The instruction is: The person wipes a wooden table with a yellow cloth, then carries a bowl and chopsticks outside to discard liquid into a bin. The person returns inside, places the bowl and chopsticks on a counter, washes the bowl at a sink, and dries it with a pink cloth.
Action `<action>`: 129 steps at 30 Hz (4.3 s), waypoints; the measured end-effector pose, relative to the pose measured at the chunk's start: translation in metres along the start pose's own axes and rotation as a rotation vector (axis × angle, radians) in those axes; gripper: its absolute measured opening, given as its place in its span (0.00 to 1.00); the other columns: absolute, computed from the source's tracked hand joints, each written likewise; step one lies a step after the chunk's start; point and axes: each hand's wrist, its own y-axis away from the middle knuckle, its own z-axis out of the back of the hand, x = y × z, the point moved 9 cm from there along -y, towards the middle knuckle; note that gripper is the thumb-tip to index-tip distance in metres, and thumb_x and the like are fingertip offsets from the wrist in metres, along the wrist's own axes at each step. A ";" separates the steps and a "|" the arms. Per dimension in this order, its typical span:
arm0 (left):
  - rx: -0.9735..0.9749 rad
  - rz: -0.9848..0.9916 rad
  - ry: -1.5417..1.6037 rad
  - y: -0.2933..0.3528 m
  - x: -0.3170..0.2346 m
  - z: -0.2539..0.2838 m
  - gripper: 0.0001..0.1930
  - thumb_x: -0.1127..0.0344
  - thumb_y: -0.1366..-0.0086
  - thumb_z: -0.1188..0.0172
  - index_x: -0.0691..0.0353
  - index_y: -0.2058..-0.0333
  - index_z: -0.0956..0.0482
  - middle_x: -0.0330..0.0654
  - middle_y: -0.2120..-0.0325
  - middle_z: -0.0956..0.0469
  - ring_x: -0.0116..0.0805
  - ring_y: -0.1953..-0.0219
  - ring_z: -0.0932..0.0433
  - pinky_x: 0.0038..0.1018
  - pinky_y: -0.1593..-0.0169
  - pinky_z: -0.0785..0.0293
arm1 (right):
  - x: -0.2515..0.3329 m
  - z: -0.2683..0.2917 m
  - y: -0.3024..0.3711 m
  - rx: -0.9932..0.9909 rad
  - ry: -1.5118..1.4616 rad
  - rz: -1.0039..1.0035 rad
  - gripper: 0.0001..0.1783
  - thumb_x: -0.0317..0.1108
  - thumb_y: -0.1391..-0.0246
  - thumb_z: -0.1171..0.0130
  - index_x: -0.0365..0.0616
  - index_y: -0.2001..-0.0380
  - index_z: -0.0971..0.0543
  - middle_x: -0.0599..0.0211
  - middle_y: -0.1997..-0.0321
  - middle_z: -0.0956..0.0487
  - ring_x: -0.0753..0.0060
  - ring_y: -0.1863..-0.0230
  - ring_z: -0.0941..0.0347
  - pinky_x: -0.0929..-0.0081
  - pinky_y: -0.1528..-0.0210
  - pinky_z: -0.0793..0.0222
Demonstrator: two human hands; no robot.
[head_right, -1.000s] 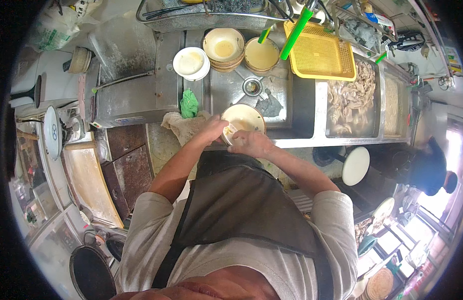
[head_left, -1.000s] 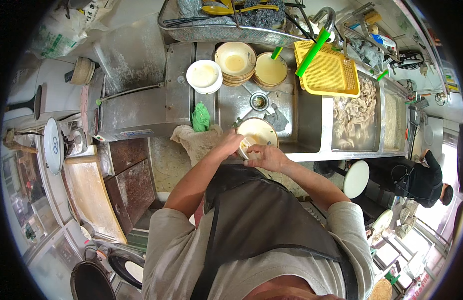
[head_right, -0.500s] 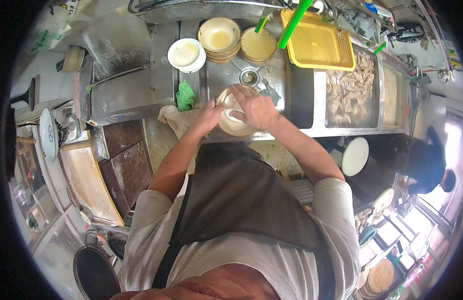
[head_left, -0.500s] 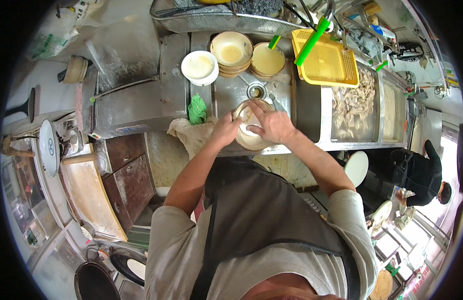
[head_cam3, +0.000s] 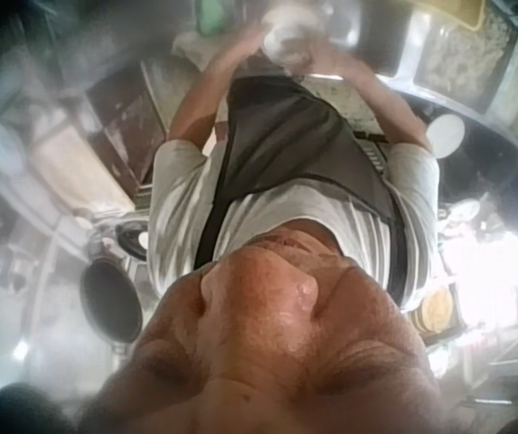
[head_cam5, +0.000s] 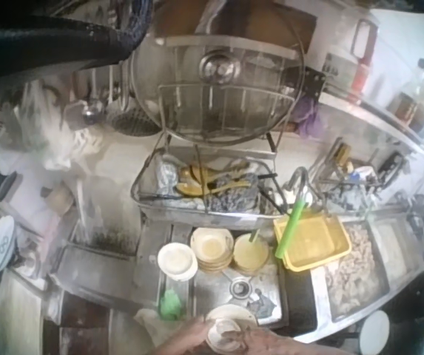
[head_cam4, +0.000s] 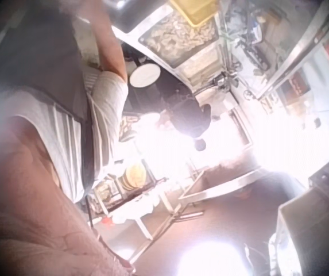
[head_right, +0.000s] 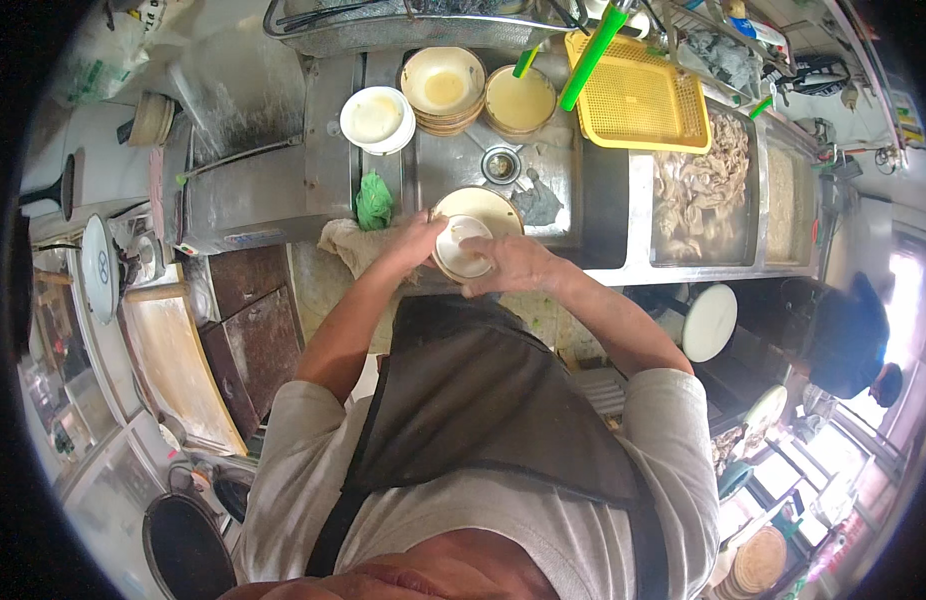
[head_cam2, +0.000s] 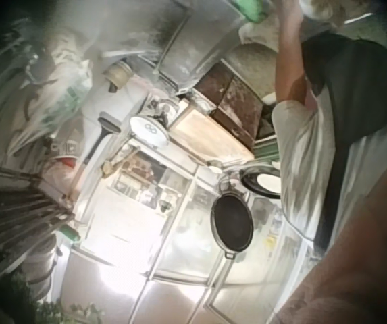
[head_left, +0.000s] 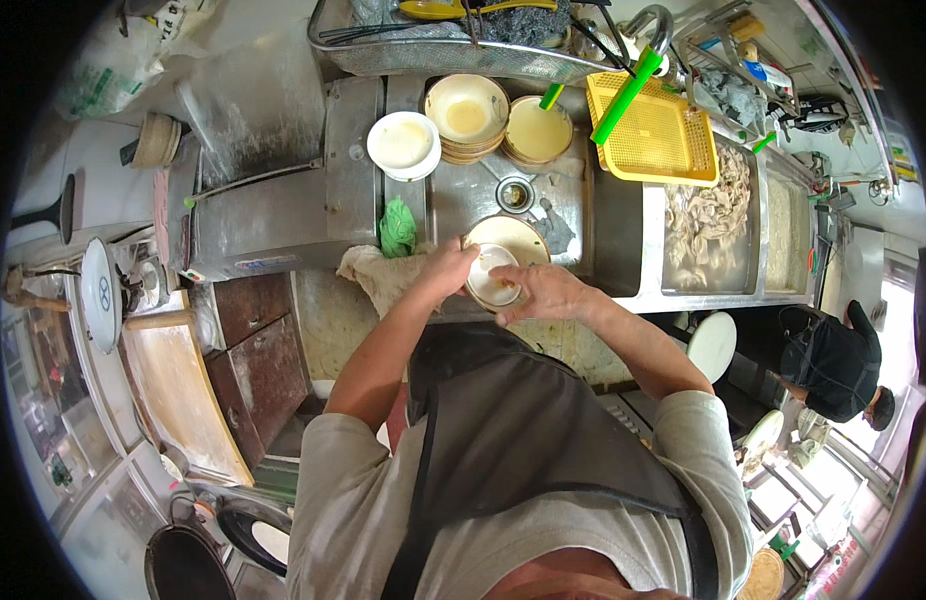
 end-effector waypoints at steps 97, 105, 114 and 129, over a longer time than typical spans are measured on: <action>-0.158 -1.362 -1.002 0.015 0.044 -0.201 0.31 0.54 0.32 0.44 0.64 0.36 0.38 0.59 0.35 0.40 0.57 0.33 0.42 0.53 0.34 0.44 | -0.103 -0.055 0.164 -0.728 -0.412 -0.490 0.30 0.60 0.42 0.51 0.43 0.61 0.16 0.49 0.61 0.18 0.45 0.55 0.22 0.50 0.53 0.28; 0.117 -1.366 -1.067 0.045 0.058 -0.330 0.31 0.54 0.32 0.45 0.66 0.36 0.37 0.59 0.36 0.38 0.56 0.34 0.40 0.51 0.33 0.43 | -0.160 -0.372 0.466 -1.096 -0.790 -1.201 0.32 0.62 0.38 0.58 0.42 0.58 0.20 0.47 0.58 0.19 0.42 0.52 0.24 0.47 0.50 0.30; 0.362 -1.509 -1.138 0.077 0.032 -0.423 0.31 0.54 0.32 0.45 0.68 0.37 0.36 0.59 0.37 0.36 0.55 0.34 0.39 0.48 0.33 0.43 | -0.081 -0.584 0.480 -1.187 -1.281 -1.410 0.27 0.59 0.40 0.53 0.47 0.58 0.19 0.50 0.57 0.18 0.46 0.53 0.22 0.49 0.52 0.28; 1.293 -1.206 -1.684 0.106 0.066 -0.673 0.33 0.58 0.36 0.41 0.65 0.35 0.37 0.58 0.41 0.31 0.54 0.39 0.32 0.39 0.36 0.37 | 0.112 -0.730 0.437 -1.910 -1.366 -2.605 0.23 0.46 0.41 0.49 0.41 0.51 0.22 0.45 0.46 0.23 0.46 0.46 0.27 0.54 0.44 0.34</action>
